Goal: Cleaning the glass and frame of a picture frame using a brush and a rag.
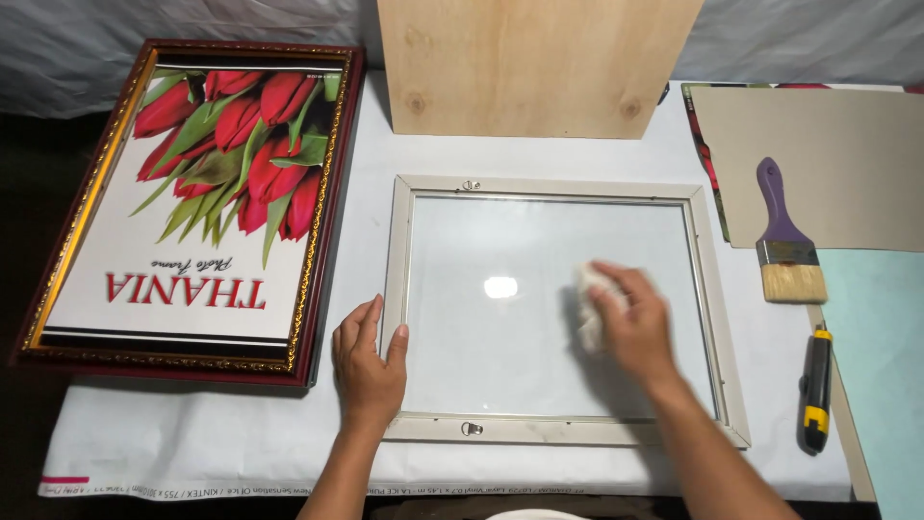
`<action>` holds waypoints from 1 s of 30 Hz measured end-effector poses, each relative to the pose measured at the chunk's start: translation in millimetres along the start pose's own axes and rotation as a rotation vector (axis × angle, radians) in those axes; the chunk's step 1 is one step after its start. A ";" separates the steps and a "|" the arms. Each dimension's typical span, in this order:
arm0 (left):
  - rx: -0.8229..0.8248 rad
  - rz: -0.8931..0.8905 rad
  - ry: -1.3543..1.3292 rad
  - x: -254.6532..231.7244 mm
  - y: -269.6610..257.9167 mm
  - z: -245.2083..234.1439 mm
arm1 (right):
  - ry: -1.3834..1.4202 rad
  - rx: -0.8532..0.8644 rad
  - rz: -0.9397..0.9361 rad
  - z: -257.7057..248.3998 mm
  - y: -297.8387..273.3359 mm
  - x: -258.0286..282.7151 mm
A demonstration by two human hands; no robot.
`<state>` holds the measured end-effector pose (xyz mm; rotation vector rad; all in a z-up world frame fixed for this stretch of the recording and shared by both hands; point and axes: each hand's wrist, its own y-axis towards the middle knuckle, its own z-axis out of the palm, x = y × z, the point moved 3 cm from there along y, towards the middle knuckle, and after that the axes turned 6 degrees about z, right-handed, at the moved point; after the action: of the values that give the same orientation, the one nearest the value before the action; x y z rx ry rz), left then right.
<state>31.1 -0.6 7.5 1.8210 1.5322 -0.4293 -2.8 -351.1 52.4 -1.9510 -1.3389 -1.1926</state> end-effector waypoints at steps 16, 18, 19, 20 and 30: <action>0.046 -0.065 -0.076 4.3 0.3 -0.3 | -0.288 0.197 -0.382 154.8 -56.2 66.1; 0.040 -0.058 -0.110 6.7 0.8 -0.1 | 0.120 0.500 -0.133 156.1 -52.2 56.4; 0.041 -0.053 -0.111 0.9 1.6 -1.9 | 0.121 0.494 -0.133 137.2 -34.3 38.3; 0.069 -0.119 -0.112 -2.1 1.6 -3.6 | 0.132 0.314 -0.087 114.6 -14.0 19.1; 0.092 -0.204 -0.115 -10.9 3.2 -9.1 | -0.572 -0.241 0.075 47.4 81.4 -13.2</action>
<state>29.9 -2.2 22.0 1.6824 1.6476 -0.7005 87.9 -353.5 23.8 -2.6262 -1.4122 -0.8156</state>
